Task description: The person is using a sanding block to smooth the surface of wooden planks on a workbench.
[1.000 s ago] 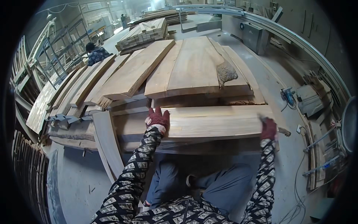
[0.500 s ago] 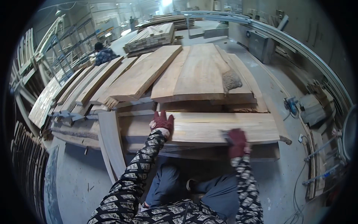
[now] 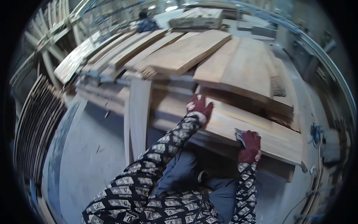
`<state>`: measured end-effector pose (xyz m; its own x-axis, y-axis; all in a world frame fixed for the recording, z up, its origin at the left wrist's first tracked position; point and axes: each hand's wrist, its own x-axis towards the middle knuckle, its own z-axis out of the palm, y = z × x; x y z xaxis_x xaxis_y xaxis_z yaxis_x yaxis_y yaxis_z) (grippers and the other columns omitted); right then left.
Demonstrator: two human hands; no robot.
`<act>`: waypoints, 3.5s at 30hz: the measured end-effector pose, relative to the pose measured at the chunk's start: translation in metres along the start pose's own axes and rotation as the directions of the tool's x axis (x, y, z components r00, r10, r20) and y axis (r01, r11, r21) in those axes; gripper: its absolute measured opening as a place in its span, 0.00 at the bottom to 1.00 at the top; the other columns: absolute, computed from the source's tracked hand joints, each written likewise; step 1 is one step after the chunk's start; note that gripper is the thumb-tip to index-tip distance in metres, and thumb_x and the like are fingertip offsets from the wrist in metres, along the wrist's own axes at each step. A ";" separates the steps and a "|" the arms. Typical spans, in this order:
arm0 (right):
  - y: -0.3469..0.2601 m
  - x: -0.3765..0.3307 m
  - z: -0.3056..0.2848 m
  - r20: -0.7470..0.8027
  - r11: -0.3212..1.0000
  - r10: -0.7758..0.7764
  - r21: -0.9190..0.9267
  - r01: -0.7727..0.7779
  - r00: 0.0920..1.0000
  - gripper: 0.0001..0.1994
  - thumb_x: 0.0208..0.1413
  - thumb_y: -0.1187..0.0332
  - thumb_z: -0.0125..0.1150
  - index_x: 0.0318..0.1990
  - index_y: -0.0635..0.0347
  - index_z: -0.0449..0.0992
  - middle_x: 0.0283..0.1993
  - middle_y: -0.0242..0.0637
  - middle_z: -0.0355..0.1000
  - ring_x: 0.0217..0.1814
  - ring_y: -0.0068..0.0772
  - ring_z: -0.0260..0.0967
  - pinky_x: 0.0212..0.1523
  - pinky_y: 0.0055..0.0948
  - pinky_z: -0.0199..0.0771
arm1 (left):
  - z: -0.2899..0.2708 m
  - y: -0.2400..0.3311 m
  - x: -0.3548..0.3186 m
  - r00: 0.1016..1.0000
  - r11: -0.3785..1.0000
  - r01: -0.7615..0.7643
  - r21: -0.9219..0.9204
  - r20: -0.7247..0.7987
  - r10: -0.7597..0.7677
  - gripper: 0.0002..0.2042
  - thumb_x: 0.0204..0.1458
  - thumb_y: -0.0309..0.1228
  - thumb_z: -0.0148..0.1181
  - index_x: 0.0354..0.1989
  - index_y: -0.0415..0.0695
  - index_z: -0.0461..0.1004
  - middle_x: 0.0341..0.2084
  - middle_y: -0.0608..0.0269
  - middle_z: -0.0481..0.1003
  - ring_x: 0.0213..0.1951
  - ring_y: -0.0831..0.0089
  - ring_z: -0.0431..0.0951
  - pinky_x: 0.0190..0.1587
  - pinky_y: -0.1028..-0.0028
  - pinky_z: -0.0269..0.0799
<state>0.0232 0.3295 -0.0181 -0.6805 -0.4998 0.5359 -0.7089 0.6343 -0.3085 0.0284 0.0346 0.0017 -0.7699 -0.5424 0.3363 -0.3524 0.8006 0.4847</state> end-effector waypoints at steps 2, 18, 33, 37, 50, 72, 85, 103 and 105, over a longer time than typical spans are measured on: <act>0.044 -0.012 0.006 0.055 0.997 -0.003 0.072 0.000 0.998 0.24 0.50 0.75 0.47 0.58 0.58 0.70 0.63 0.46 0.64 0.69 0.48 0.56 0.69 0.45 0.51 | 0.010 -0.004 0.004 0.997 0.994 -0.012 -0.108 -0.075 0.004 0.30 0.47 0.49 0.58 0.56 0.44 0.65 0.56 0.42 0.61 0.53 0.46 0.66 0.55 0.54 0.63; 0.078 -0.009 0.013 0.205 0.984 -0.162 0.101 0.144 0.965 0.25 0.57 0.67 0.50 0.63 0.60 0.62 0.63 0.48 0.62 0.64 0.50 0.59 0.64 0.41 0.59 | 0.004 -0.005 -0.003 0.996 0.997 0.078 0.012 -0.039 -0.078 0.29 0.53 0.52 0.51 0.59 0.48 0.64 0.58 0.39 0.61 0.56 0.43 0.66 0.57 0.52 0.63; 0.207 -0.023 -0.082 0.079 0.981 0.073 -0.187 -0.057 0.994 0.20 0.56 0.62 0.51 0.54 0.60 0.67 0.57 0.47 0.65 0.61 0.47 0.62 0.62 0.44 0.59 | -0.006 -0.020 -0.016 0.994 0.989 0.109 0.099 -0.002 -0.109 0.29 0.53 0.52 0.51 0.59 0.48 0.64 0.59 0.38 0.61 0.57 0.42 0.66 0.57 0.52 0.63; 0.097 0.059 0.023 0.062 0.983 0.045 -0.179 -0.033 0.997 0.17 0.52 0.66 0.54 0.49 0.58 0.72 0.54 0.43 0.68 0.59 0.46 0.63 0.60 0.42 0.61 | -0.016 -0.027 -0.006 0.992 0.980 0.089 0.176 0.073 -0.103 0.29 0.53 0.52 0.51 0.60 0.49 0.64 0.59 0.38 0.61 0.57 0.41 0.65 0.57 0.52 0.63; 0.206 -0.048 -0.118 -0.252 0.732 0.278 -0.570 -0.374 0.927 0.10 0.52 0.70 0.56 0.42 0.50 0.79 0.39 0.44 0.75 0.43 0.49 0.71 0.44 0.44 0.71 | -0.018 0.026 0.014 0.997 0.972 0.000 0.234 0.080 -0.020 0.29 0.54 0.52 0.49 0.59 0.47 0.64 0.58 0.35 0.62 0.55 0.39 0.68 0.56 0.52 0.66; 0.187 -0.073 -0.104 -0.451 0.692 0.345 -0.470 -0.548 0.823 0.10 0.60 0.61 0.51 0.41 0.53 0.75 0.38 0.43 0.71 0.41 0.52 0.69 0.41 0.50 0.69 | -0.011 0.017 0.020 0.984 0.972 0.054 0.229 0.154 -0.091 0.32 0.53 0.56 0.47 0.62 0.50 0.63 0.62 0.40 0.59 0.59 0.42 0.65 0.61 0.54 0.60; 0.010 -0.007 -0.010 -0.274 0.973 0.104 0.228 -0.040 0.956 0.13 0.46 0.76 0.53 0.41 0.57 0.79 0.40 0.43 0.75 0.46 0.49 0.70 0.51 0.42 0.67 | 0.000 0.011 0.019 0.982 0.984 -0.002 0.176 0.187 -0.031 0.33 0.54 0.56 0.47 0.64 0.49 0.61 0.63 0.39 0.57 0.61 0.43 0.63 0.63 0.54 0.58; 0.010 -0.018 -0.004 -0.133 1.000 0.012 -0.004 -0.012 0.991 0.24 0.43 0.79 0.50 0.50 0.52 0.76 0.52 0.41 0.72 0.58 0.47 0.66 0.65 0.45 0.56 | 0.010 0.007 0.024 0.980 0.980 0.057 0.189 0.175 -0.091 0.34 0.53 0.59 0.45 0.65 0.53 0.60 0.66 0.43 0.54 0.65 0.47 0.58 0.66 0.58 0.52; 0.049 -0.028 -0.011 -0.149 1.000 0.003 0.017 -0.001 0.989 0.24 0.44 0.80 0.49 0.51 0.51 0.75 0.52 0.42 0.72 0.58 0.47 0.66 0.63 0.42 0.59 | -0.003 0.003 0.020 0.979 0.978 0.077 0.193 0.170 -0.111 0.33 0.54 0.58 0.45 0.65 0.52 0.60 0.65 0.43 0.55 0.64 0.46 0.58 0.66 0.58 0.53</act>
<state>0.0092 0.3814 -0.0396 -0.6473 -0.4043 0.6462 -0.7115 0.6247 -0.3218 0.0135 0.0247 0.0124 -0.8052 -0.5766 0.1382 -0.5069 0.7903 0.3441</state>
